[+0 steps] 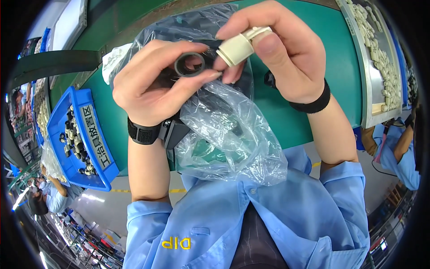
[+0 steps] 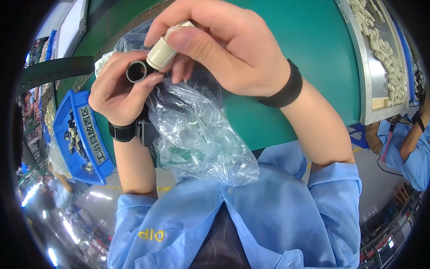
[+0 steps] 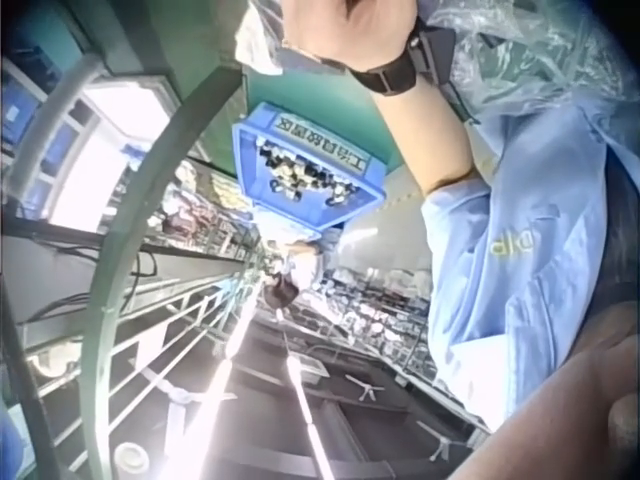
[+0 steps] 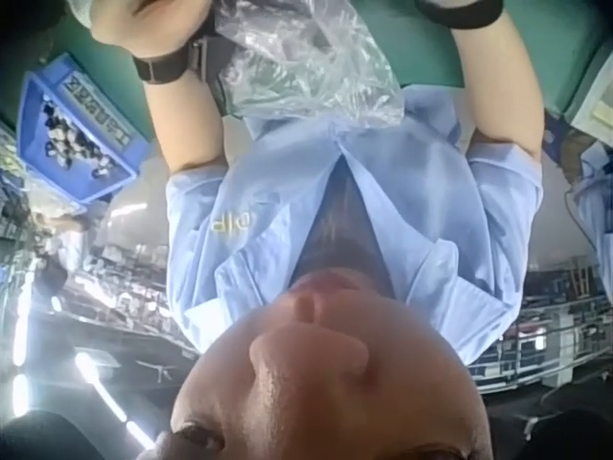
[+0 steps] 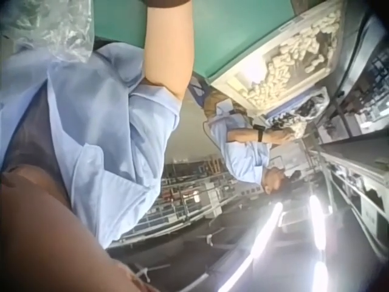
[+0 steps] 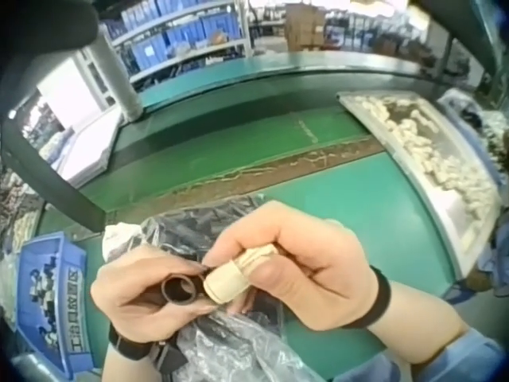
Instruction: The person picks up a white plastic component and a black rubber ring, fits the ring onto the component, and presses them together by hand. After rotating the assembly, they place it into a blue bin and reach for another set of parts.
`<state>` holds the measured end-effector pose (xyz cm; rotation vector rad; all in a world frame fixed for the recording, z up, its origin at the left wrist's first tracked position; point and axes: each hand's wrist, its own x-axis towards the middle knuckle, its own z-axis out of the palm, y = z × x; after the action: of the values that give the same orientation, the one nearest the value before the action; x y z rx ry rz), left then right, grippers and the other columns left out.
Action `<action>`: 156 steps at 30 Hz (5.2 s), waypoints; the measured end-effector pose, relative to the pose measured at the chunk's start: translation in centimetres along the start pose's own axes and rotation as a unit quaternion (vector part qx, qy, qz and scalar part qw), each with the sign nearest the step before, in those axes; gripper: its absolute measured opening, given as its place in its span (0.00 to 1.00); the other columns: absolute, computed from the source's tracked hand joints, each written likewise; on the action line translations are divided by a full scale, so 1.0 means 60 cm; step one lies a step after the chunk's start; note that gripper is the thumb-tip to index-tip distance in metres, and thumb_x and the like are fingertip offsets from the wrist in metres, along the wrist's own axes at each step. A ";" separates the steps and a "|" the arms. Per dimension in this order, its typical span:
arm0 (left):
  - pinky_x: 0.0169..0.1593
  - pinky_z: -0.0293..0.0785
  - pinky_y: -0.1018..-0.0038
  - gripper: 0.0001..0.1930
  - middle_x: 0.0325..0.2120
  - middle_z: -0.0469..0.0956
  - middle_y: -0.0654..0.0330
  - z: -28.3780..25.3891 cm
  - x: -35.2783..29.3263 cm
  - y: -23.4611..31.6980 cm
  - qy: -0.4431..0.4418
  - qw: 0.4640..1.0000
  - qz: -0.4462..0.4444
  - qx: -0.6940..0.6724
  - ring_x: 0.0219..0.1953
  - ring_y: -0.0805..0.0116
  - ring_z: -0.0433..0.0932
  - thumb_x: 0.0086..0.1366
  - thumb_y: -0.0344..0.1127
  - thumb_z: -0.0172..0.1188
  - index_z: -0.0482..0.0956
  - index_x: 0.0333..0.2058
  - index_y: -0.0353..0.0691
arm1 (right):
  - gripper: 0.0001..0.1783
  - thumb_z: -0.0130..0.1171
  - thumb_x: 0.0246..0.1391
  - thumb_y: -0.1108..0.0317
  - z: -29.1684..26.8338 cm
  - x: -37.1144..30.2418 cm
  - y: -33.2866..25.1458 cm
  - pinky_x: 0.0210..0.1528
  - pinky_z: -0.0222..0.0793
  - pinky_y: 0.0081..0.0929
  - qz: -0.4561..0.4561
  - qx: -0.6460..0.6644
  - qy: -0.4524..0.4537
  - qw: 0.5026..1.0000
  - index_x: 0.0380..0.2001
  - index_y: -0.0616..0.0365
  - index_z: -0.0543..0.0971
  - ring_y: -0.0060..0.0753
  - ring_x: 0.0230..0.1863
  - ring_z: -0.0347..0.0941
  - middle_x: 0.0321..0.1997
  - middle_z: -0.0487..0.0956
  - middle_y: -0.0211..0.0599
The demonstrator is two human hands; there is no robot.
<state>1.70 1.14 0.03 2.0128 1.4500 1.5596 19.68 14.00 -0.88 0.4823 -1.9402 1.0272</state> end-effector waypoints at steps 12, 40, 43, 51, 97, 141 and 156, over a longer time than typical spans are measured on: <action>0.33 0.71 0.78 0.19 0.29 0.81 0.53 -0.009 -0.001 -0.004 -0.060 0.996 0.062 0.034 0.29 0.68 0.77 0.46 0.26 0.73 0.81 0.38 0.26 | 0.17 0.68 0.50 0.78 0.025 -0.005 -0.082 0.36 0.73 0.23 0.306 0.057 0.186 0.932 0.43 0.69 0.75 0.24 0.34 0.78 0.38 0.79 0.42; 0.41 0.71 0.74 0.24 0.34 0.79 0.50 -0.003 0.001 -0.019 -0.102 0.993 0.041 0.047 0.35 0.66 0.77 0.63 0.40 0.61 0.77 0.48 0.22 | 0.20 0.64 0.37 0.86 0.030 -0.021 -0.016 0.17 0.62 0.23 -0.009 -0.007 0.075 0.997 0.39 0.76 0.77 0.33 0.16 0.71 0.24 0.79 0.48; 0.40 0.71 0.74 0.25 0.33 0.79 0.51 -0.006 0.000 -0.017 -0.101 0.993 0.040 0.048 0.35 0.66 0.78 0.62 0.42 0.62 0.77 0.48 0.22 | 0.19 0.65 0.37 0.86 0.027 -0.019 -0.009 0.13 0.59 0.25 -0.036 -0.001 0.037 0.999 0.39 0.76 0.77 0.33 0.13 0.71 0.22 0.79 0.47; 0.40 0.72 0.74 0.24 0.34 0.79 0.51 -0.007 -0.002 -0.013 -0.101 0.993 0.015 0.060 0.36 0.65 0.79 0.58 0.40 0.64 0.79 0.47 0.24 | 0.18 0.66 0.41 0.85 0.044 -0.019 -0.018 0.15 0.63 0.25 -0.022 -0.016 0.071 0.997 0.39 0.77 0.77 0.34 0.15 0.74 0.22 0.80 0.48; 0.33 0.74 0.76 0.16 0.27 0.81 0.54 0.013 0.012 0.006 -0.103 0.994 0.024 0.029 0.29 0.65 0.80 0.45 0.17 0.58 0.83 0.37 0.29 | 0.19 0.75 0.36 0.76 0.060 -0.013 -0.026 0.21 0.68 0.21 -0.013 -0.147 0.143 0.979 0.34 0.63 0.80 0.32 0.22 0.76 0.25 0.78 0.38; 0.24 0.67 0.79 0.25 0.21 0.74 0.61 0.020 0.002 0.002 -0.038 0.996 0.043 0.070 0.20 0.73 0.72 0.39 0.17 0.64 0.85 0.41 0.37 | 0.26 0.72 0.40 0.69 0.034 0.007 -0.061 0.21 0.58 0.08 0.471 0.177 0.033 0.864 0.41 0.64 0.71 0.10 0.23 0.66 0.27 0.74 0.30; 0.23 0.66 0.79 0.25 0.19 0.73 0.63 0.021 0.004 -0.002 -0.055 0.993 0.060 0.089 0.19 0.73 0.71 0.41 0.20 0.68 0.85 0.43 0.38 | 0.25 0.69 0.43 0.71 0.036 -0.006 -0.052 0.23 0.63 0.10 0.442 0.170 0.039 0.880 0.44 0.68 0.71 0.14 0.26 0.71 0.28 0.75 0.32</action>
<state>2.67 1.87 -0.39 2.2863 1.4990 1.3817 20.80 10.40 -0.30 -0.3266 -1.9146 1.9448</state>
